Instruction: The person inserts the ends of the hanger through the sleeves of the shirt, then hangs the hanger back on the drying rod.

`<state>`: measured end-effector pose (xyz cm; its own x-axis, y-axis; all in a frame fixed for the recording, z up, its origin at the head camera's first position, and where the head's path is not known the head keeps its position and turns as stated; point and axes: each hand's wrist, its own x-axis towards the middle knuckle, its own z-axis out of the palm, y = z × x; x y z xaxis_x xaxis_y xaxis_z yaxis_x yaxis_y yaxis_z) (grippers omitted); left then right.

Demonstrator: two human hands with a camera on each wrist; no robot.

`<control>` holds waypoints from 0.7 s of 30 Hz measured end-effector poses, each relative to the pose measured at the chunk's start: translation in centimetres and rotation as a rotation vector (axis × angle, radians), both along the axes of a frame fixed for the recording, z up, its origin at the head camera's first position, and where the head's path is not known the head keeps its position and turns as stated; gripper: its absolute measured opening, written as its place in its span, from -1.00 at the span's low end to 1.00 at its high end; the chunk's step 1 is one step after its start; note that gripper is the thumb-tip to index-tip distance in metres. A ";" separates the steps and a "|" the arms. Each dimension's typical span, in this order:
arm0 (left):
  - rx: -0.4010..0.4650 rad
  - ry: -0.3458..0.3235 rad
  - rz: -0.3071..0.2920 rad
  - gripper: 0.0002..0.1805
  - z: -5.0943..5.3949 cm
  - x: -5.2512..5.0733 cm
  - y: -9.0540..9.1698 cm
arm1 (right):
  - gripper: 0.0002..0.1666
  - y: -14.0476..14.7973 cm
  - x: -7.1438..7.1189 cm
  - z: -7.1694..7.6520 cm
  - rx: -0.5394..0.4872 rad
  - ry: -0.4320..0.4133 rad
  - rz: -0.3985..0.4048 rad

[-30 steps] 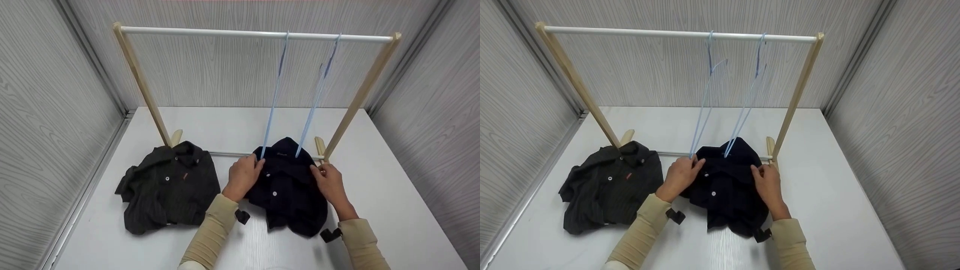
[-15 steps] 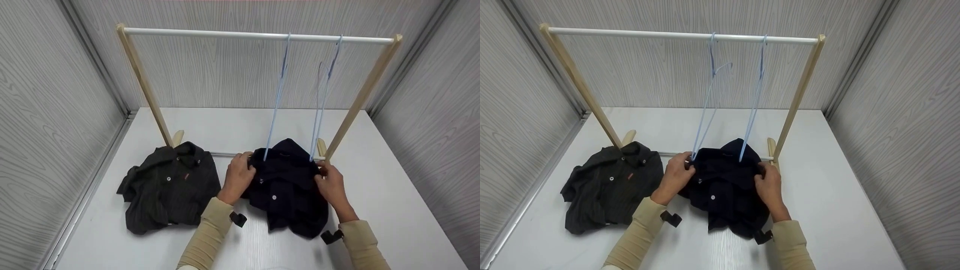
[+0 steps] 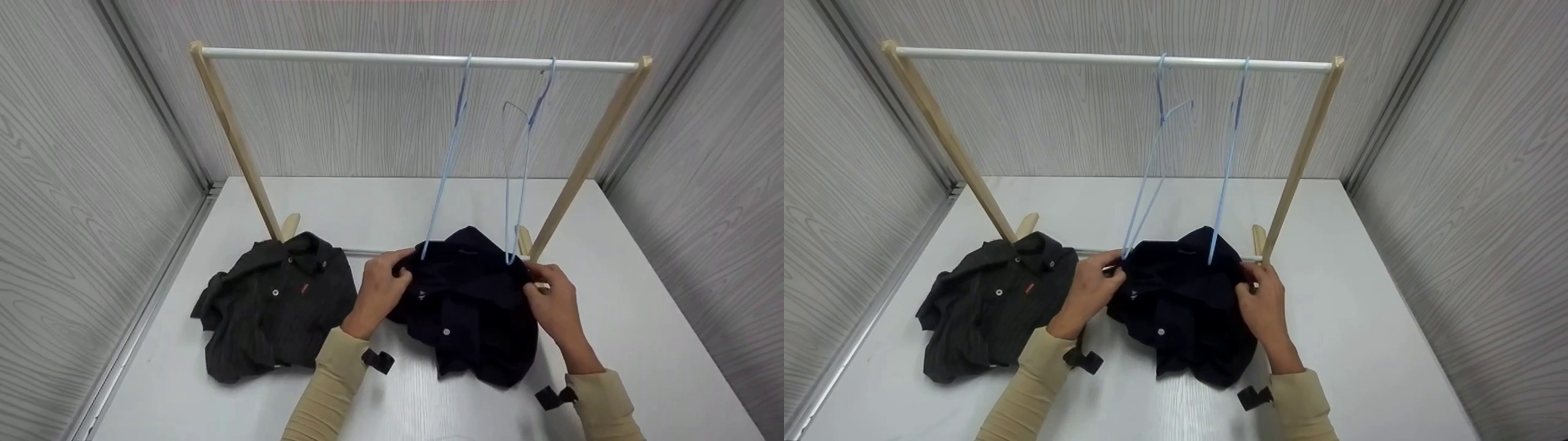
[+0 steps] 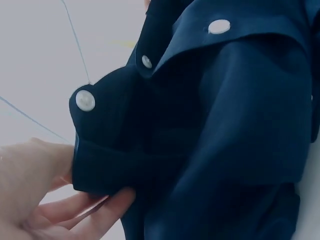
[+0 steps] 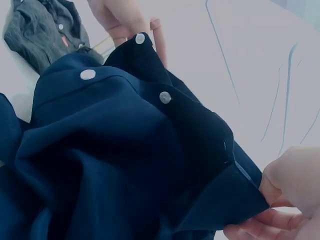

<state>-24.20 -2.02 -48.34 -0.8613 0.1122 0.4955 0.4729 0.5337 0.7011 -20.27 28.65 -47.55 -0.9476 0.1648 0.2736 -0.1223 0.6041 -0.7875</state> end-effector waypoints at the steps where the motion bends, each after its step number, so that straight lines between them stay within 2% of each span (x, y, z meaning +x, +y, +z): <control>1: 0.004 -0.003 -0.005 -0.58 -0.1 0.2 -0.2 | -0.53 0.0 0.3 0.1 -0.001 0.005 0.006; 6: 0.044 -0.054 -0.031 -0.56 -0.4 1.5 -0.8 | -0.50 -0.1 1.3 0.2 0.012 0.018 0.048; 10: 0.069 -0.078 -0.037 -0.54 -0.8 2.0 -0.8 | -0.49 -0.1 1.7 0.1 0.046 0.006 0.091; 16: 0.084 -0.109 -0.054 -0.57 -1.4 2.2 -0.6 | -0.46 -0.1 1.7 -0.1 0.060 -0.029 0.122; 21: 0.103 -0.120 -0.074 -0.57 -1.6 2.1 -0.5 | -0.48 0.0 1.7 0.5 0.068 -0.029 0.146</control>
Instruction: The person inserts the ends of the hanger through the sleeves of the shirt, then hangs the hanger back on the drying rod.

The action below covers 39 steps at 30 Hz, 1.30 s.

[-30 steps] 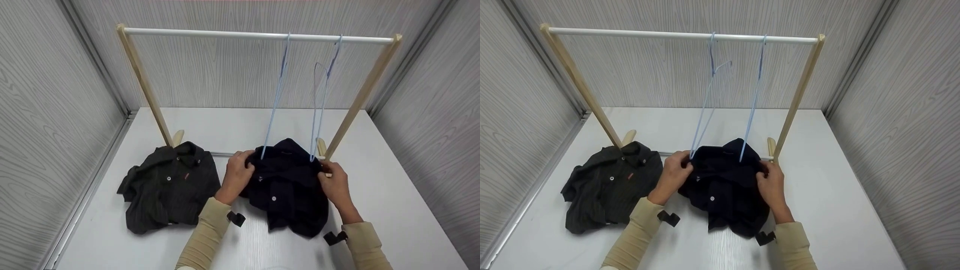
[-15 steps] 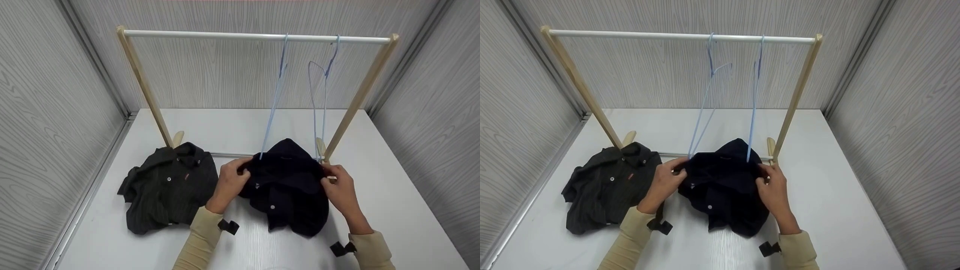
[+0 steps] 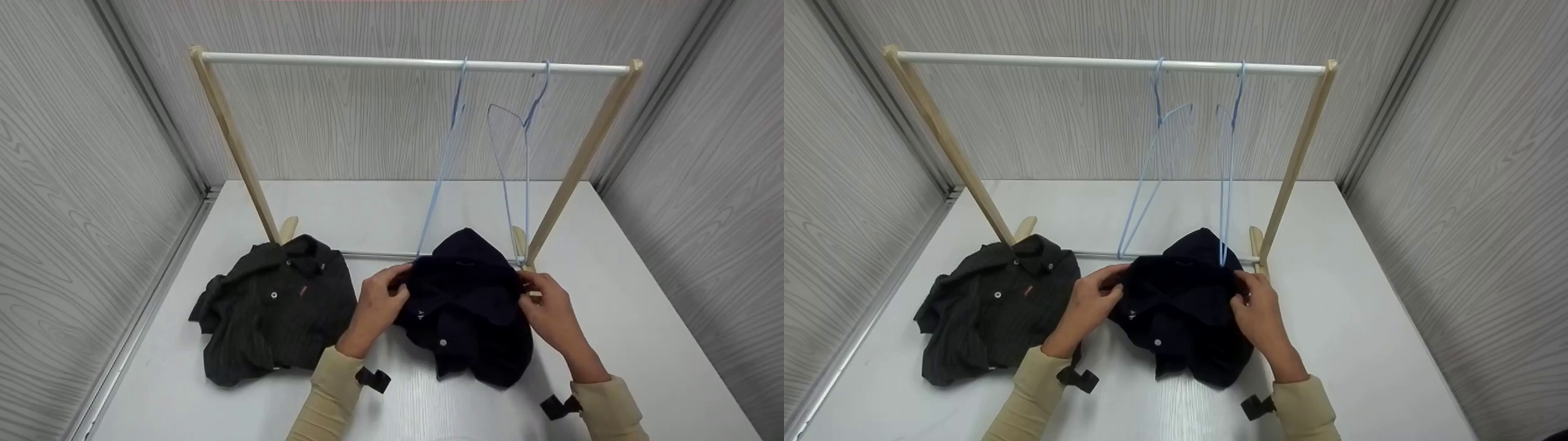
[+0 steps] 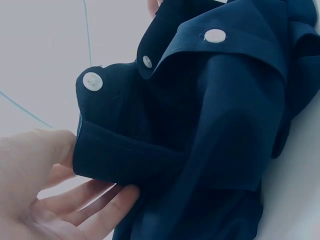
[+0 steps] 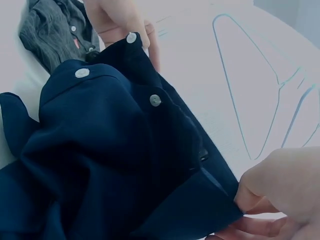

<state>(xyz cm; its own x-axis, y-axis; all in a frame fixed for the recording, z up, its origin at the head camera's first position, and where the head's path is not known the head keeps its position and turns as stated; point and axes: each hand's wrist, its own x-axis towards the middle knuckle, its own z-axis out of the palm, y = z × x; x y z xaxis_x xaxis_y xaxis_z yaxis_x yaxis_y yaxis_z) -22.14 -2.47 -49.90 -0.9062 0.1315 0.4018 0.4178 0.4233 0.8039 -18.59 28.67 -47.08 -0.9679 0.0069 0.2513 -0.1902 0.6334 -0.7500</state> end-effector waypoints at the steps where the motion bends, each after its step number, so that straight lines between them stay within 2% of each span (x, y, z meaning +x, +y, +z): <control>1: 0.003 0.000 -0.003 -0.58 0.0 0.0 0.0 | -0.49 0.0 0.0 0.2 0.004 0.001 0.003; 4: 0.007 -0.008 -0.010 -0.57 0.0 0.1 -0.1 | -0.55 0.1 -0.2 1.0 0.017 0.025 -0.004; 8: -0.002 -0.007 -0.007 -0.57 0.0 0.2 -0.2 | -0.64 0.6 -0.8 2.7 0.032 0.124 -0.032; 13: -0.010 -0.013 -0.007 -0.57 -0.1 0.3 -0.2 | -0.67 1.6 -1.3 5.7 0.064 0.248 -0.077; 17: -0.008 -0.020 -0.010 -0.57 -0.3 0.4 -0.3 | -0.69 2.0 -1.5 8.2 0.072 0.292 -0.110; 22: -0.020 -0.008 -0.005 -0.58 -0.5 0.4 -0.4 | -0.64 1.5 -1.8 10.7 0.051 0.321 -0.084; 27: -0.025 -0.010 -0.006 -0.58 -0.7 0.6 -0.5 | -0.59 0.3 -2.4 12.2 0.050 0.326 -0.045; 33: -0.018 0.006 -0.001 -0.58 -0.9 0.8 -0.4 | -0.53 -0.7 -3.0 13.2 0.101 0.267 -0.041; 39: -0.019 0.002 0.001 -0.57 -1.0 0.8 -0.4 | -0.69 -0.7 -3.1 13.4 0.117 0.252 -0.027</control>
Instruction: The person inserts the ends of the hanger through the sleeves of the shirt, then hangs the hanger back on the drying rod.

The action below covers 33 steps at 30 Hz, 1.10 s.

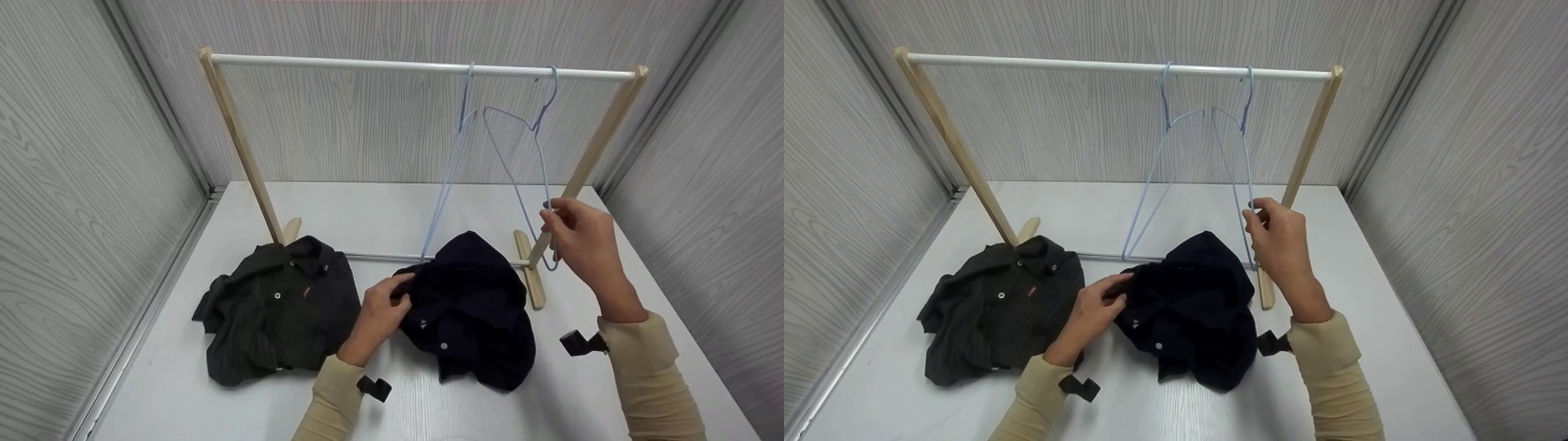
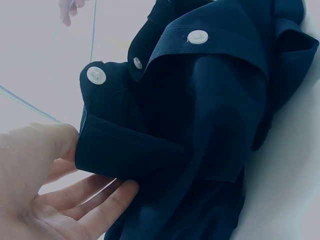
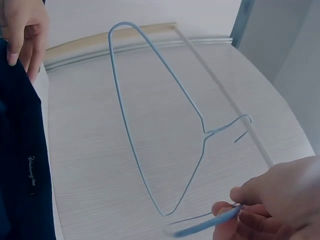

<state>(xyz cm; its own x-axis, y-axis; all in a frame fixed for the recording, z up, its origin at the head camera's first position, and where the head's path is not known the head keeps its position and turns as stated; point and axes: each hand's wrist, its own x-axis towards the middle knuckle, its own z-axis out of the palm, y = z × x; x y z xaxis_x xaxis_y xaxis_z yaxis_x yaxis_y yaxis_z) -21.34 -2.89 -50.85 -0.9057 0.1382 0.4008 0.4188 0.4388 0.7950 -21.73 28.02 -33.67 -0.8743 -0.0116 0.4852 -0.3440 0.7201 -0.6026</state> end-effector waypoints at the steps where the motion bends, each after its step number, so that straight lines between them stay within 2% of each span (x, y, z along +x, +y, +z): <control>1: -0.001 -0.003 -0.001 -0.57 0.0 0.0 0.0 | -0.70 0.0 0.0 0.0 -0.001 0.000 0.005; 8: 0.020 -0.037 -0.032 -0.58 -0.1 0.1 0.0 | -0.74 0.3 -0.2 0.3 0.005 0.008 0.029; 14: 0.015 -0.067 -0.030 -0.57 -0.3 0.1 0.1 | -0.75 0.3 -0.2 0.3 0.016 -0.012 0.029; 21: -0.006 -0.013 -0.005 -0.58 -0.4 0.2 0.1 | -0.75 0.4 0.2 0.5 0.005 -0.010 0.012; 33: 0.002 -0.060 -0.010 -0.57 -0.4 0.3 0.0 | -0.80 1.1 0.9 1.0 -0.046 -0.006 0.024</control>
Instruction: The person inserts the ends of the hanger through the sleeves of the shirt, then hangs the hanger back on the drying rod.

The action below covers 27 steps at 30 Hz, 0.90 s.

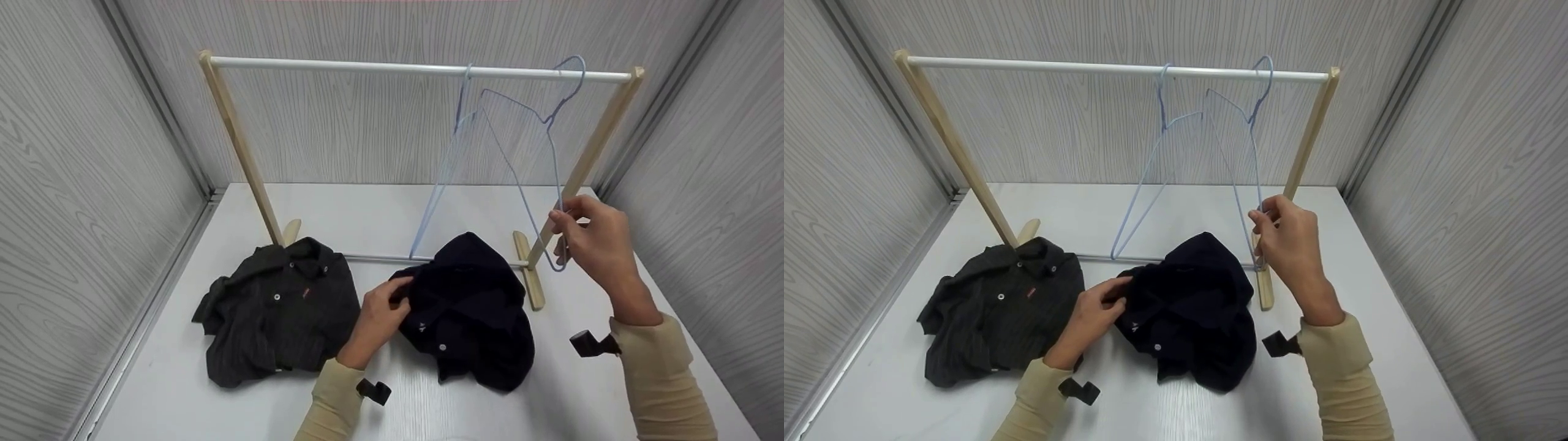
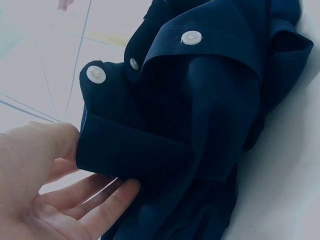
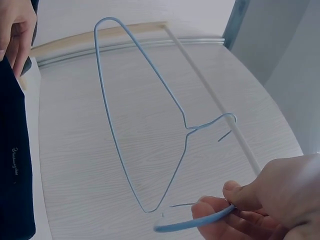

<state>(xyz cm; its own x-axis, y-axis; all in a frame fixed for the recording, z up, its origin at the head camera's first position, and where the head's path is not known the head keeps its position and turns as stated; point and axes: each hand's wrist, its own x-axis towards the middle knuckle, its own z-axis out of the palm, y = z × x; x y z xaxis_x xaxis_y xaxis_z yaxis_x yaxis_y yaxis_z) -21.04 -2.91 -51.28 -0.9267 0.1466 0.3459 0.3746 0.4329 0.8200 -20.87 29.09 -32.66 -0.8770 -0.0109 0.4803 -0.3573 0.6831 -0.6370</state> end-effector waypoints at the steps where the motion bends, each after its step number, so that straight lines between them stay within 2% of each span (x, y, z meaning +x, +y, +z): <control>1: 0.005 -0.001 -0.004 -0.57 0.0 0.0 0.0 | -0.80 0.1 0.1 0.0 0.001 0.005 -0.001; 5: 0.030 -0.010 -0.022 -0.57 -0.1 0.1 0.0 | -0.81 0.4 0.6 0.1 -0.005 0.015 -0.004; 14: 0.033 -0.009 -0.014 -0.57 -0.2 -0.1 0.0 | -0.84 1.4 2.0 -0.1 -0.020 0.009 -0.012; 27: 0.019 -0.002 -0.011 -0.57 -0.2 -0.1 -0.3 | -0.88 3.7 4.6 -1.4 0.104 0.005 -0.042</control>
<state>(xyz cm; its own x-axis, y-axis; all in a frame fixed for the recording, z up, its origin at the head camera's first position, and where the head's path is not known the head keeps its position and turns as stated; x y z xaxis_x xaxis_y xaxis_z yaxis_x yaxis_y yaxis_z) -21.11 -3.25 -51.46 -0.9258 0.1501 0.3470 0.3776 0.4129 0.8288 -16.26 32.84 -34.03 -0.8752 -0.0239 0.4831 -0.3298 0.7602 -0.5598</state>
